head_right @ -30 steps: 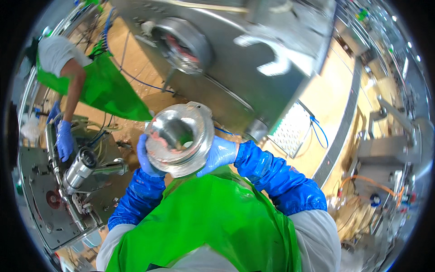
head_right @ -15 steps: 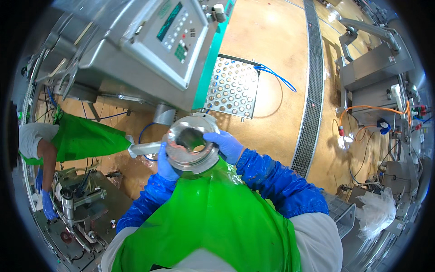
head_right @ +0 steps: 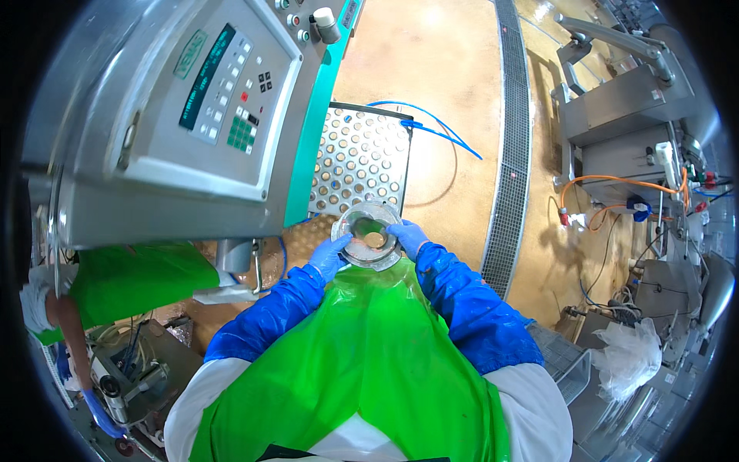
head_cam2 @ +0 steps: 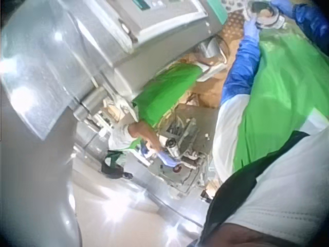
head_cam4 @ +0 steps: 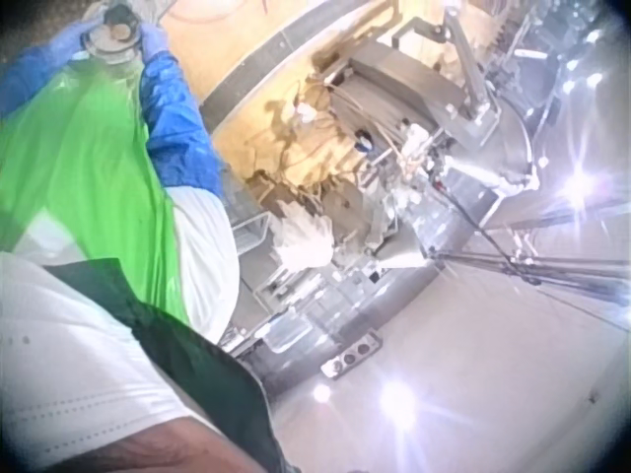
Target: The person operates a control panel, removes a cylindrical metal component from a machine, places it in a basket, retrieves a tool, and reassembles the machine by inserting a multi-segmented metal assembly into a port. The person also handles a blue hose and moves around the workspace.
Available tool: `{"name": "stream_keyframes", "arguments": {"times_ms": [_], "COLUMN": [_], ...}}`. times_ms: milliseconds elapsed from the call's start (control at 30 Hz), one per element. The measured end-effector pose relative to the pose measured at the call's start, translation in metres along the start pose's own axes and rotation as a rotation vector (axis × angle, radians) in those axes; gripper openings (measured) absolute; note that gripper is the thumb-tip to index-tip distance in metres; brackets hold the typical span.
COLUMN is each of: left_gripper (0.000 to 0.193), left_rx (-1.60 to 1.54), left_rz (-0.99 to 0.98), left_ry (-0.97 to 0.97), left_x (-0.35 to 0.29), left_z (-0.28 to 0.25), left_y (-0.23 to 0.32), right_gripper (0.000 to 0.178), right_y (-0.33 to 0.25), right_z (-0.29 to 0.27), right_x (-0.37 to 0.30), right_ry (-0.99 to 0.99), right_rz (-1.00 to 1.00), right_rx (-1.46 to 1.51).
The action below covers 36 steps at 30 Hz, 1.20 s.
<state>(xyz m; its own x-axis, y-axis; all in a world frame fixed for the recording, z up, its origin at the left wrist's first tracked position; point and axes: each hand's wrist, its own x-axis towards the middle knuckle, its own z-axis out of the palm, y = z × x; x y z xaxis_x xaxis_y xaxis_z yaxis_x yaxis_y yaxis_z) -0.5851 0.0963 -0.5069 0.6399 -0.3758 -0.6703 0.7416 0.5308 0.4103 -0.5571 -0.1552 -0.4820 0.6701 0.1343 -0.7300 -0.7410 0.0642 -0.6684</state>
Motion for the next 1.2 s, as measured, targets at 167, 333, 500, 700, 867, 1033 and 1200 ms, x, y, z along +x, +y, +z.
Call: {"name": "stream_keyframes", "arguments": {"times_ms": [167,333,500,700,867,1033,1200], "left_gripper": [0.041,0.056,0.034,0.037,0.042,0.036,0.041], "left_rx": [0.114,0.106,-0.06,-0.089,-0.005,-0.091,-0.061], "left_rz": [0.092,0.179,0.184,0.259,0.357,0.373,0.386], "left_ry": [0.17,0.418,0.596,0.733,0.772,0.799,0.75], "left_x": [0.1,0.171,0.193,0.194,0.198,0.186,0.19], "left_z": [-0.024,-0.03,0.005,0.034,0.029,0.035,0.024], "left_y": [0.006,0.037,0.069,0.069,0.04,0.032,0.031], "right_gripper": [0.043,0.06,0.063,0.059,0.055,0.055,0.049], "right_y": [-0.011,-0.061,-0.114,-0.219,-0.213,-0.192,-0.167], "right_z": [-0.028,-0.038,-0.033,-0.083,-0.129,-0.132,-0.153], "right_x": [0.113,0.228,0.27,0.244,0.282,0.31,0.347], "right_ry": [-0.065,-0.164,-0.312,0.233,0.381,0.359,0.192], "right_rz": [-0.079,-0.163,-0.028,-0.489,-0.252,-0.21,-0.129], "right_rx": [-0.114,-0.527,-0.585,-1.375,-1.226,-1.273,-1.258]}}
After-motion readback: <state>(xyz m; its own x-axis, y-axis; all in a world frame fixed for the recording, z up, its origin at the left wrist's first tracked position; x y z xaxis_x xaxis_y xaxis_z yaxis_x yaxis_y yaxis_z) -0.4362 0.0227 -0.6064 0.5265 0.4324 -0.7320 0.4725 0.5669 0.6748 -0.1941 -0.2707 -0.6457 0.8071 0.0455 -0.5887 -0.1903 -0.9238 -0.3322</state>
